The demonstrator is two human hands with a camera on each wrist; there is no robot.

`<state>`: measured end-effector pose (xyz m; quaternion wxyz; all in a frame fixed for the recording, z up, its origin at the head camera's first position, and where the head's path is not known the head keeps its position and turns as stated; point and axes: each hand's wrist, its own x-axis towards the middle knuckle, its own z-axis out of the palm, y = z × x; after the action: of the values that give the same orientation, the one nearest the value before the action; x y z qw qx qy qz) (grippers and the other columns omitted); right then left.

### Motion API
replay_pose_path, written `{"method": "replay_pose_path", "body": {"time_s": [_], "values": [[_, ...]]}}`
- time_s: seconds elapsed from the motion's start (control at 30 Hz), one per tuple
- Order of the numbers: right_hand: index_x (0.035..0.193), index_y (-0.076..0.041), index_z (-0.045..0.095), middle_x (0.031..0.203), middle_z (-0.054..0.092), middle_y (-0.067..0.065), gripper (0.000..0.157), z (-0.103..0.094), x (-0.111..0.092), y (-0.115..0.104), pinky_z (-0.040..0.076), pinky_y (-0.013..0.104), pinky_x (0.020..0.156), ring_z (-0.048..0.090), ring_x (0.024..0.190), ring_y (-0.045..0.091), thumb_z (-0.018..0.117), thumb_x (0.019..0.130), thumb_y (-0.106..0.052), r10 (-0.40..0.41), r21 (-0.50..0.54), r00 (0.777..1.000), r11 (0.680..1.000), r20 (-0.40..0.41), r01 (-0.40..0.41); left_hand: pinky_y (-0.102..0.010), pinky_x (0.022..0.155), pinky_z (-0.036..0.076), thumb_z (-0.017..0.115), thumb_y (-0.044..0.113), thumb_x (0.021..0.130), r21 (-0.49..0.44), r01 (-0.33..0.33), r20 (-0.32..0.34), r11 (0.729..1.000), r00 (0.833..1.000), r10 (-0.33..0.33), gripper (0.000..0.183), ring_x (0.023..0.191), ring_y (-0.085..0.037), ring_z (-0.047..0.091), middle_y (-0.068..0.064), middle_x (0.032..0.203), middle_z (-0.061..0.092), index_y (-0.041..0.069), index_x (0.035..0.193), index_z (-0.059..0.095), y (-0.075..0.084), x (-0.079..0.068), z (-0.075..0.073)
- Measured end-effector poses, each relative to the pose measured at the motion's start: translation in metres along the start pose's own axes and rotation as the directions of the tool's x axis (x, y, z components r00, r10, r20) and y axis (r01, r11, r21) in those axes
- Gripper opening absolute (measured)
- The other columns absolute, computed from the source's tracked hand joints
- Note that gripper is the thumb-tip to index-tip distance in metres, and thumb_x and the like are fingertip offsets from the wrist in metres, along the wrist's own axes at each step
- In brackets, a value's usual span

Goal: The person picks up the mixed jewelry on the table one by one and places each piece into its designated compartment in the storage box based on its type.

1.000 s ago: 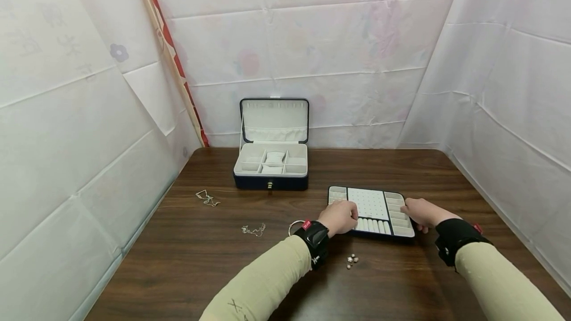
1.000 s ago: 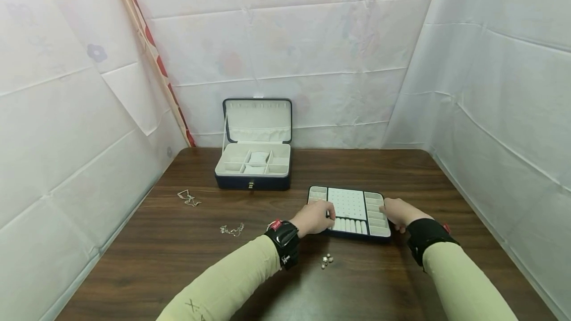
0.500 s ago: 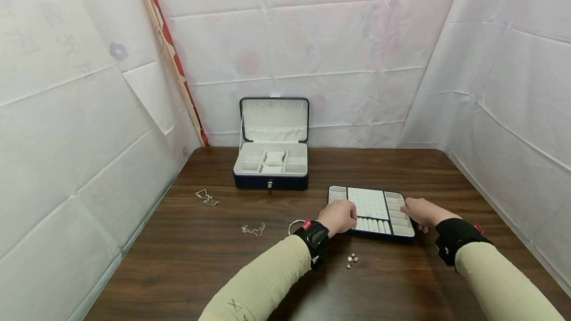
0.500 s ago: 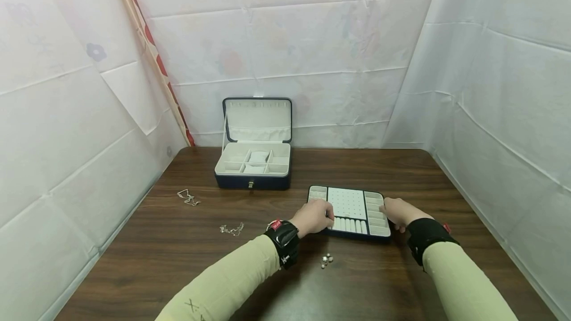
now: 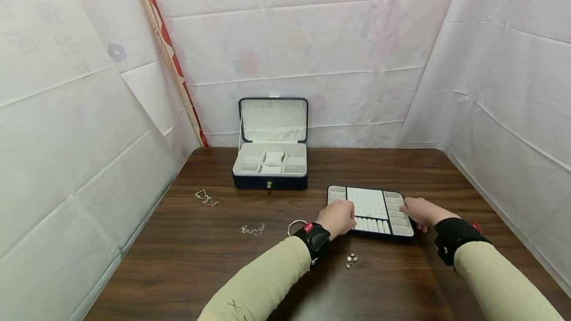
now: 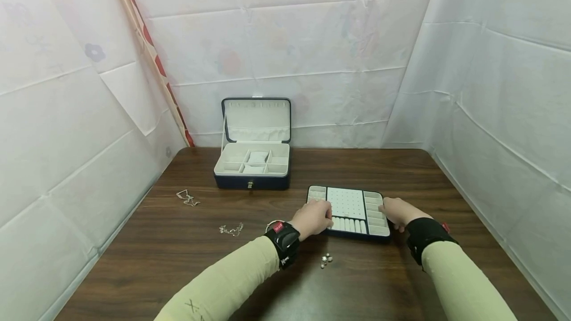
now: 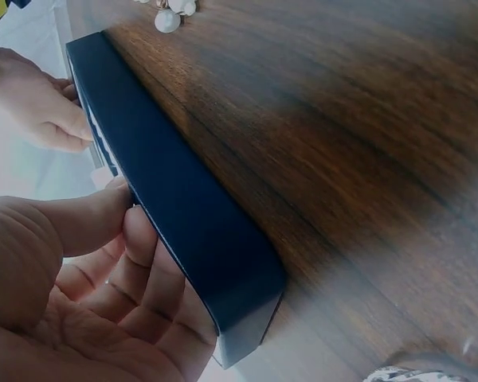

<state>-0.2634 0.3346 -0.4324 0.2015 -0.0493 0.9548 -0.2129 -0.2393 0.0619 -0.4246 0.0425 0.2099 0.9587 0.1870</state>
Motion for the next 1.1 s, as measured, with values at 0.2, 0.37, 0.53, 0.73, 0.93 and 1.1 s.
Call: {"method": "replay_pose_path", "body": {"time_s": [0.2,0.37,0.53,0.73,0.93,1.1], "values": [[0.112,0.008,0.049,0.069,0.055,0.013,0.026,0.000,0.001,0.000,0.050,0.034,0.054,0.056,0.054,0.023,0.038,0.108,-0.016,0.006,0.001,1.000,1.000,-0.003,-0.006,-0.026,0.052,0.041,0.074,0.014,0.089,-0.013,-0.033,-0.018,0.999,0.999,0.033,0.023,0.064,-0.007,0.051,0.009,0.068,0.056,0.017,0.071,0.060,-0.001,-0.004,-0.003],[0.112,0.009,0.049,0.069,0.055,0.013,0.026,0.001,0.002,0.002,0.050,0.035,0.054,0.057,0.055,0.023,0.038,0.108,-0.015,-0.002,-0.004,1.000,1.000,0.002,0.002,-0.025,0.053,0.041,0.075,0.013,0.089,-0.023,-0.048,-0.002,0.999,0.999,0.048,0.025,0.064,-0.007,0.051,0.009,0.067,0.056,0.017,0.069,0.060,-0.003,-0.002,-0.003],[0.113,0.009,0.049,0.070,0.055,0.013,0.027,0.000,0.002,0.002,0.050,0.035,0.054,0.057,0.055,0.023,0.039,0.108,-0.015,0.007,-0.006,1.000,1.000,0.003,-0.007,-0.022,0.059,0.041,0.076,0.011,0.089,-0.039,-0.085,0.033,0.996,0.996,0.086,0.023,0.065,-0.007,0.051,0.008,0.068,0.056,0.016,0.070,0.063,-0.008,0.003,-0.002],[0.114,0.009,0.049,0.070,0.055,0.013,0.027,0.000,0.003,0.002,0.050,0.035,0.054,0.057,0.055,0.023,0.039,0.108,-0.015,0.016,0.001,1.000,1.000,0.003,-0.016,-0.022,0.061,0.041,0.076,0.011,0.088,-0.034,-0.125,0.044,0.992,0.991,0.127,0.022,0.066,-0.007,0.051,0.009,0.069,0.057,0.015,0.070,0.065,-0.011,0.004,-0.004],[0.114,0.009,0.049,0.070,0.055,0.013,0.027,0.000,0.002,0.002,0.050,0.035,0.055,0.057,0.056,0.023,0.038,0.108,-0.016,0.015,0.006,1.000,1.000,0.005,-0.015,-0.022,0.063,0.042,0.077,0.013,0.089,-0.039,-0.138,0.047,0.990,0.989,0.140,0.019,0.066,-0.007,0.051,0.009,0.071,0.058,0.016,0.073,0.067,-0.012,0.003,-0.007],[0.113,0.009,0.049,0.071,0.055,0.014,0.027,0.000,0.003,0.003,0.051,0.035,0.055,0.057,0.056,0.024,0.039,0.109,-0.016,0.011,0.011,1.000,1.000,0.003,-0.011,-0.023,0.066,0.044,0.072,0.012,0.091,-0.034,-0.136,0.029,0.990,0.990,0.137,0.011,0.070,-0.007,0.053,0.009,0.080,0.062,0.016,0.081,0.071,-0.014,0.002,-0.013]]}}
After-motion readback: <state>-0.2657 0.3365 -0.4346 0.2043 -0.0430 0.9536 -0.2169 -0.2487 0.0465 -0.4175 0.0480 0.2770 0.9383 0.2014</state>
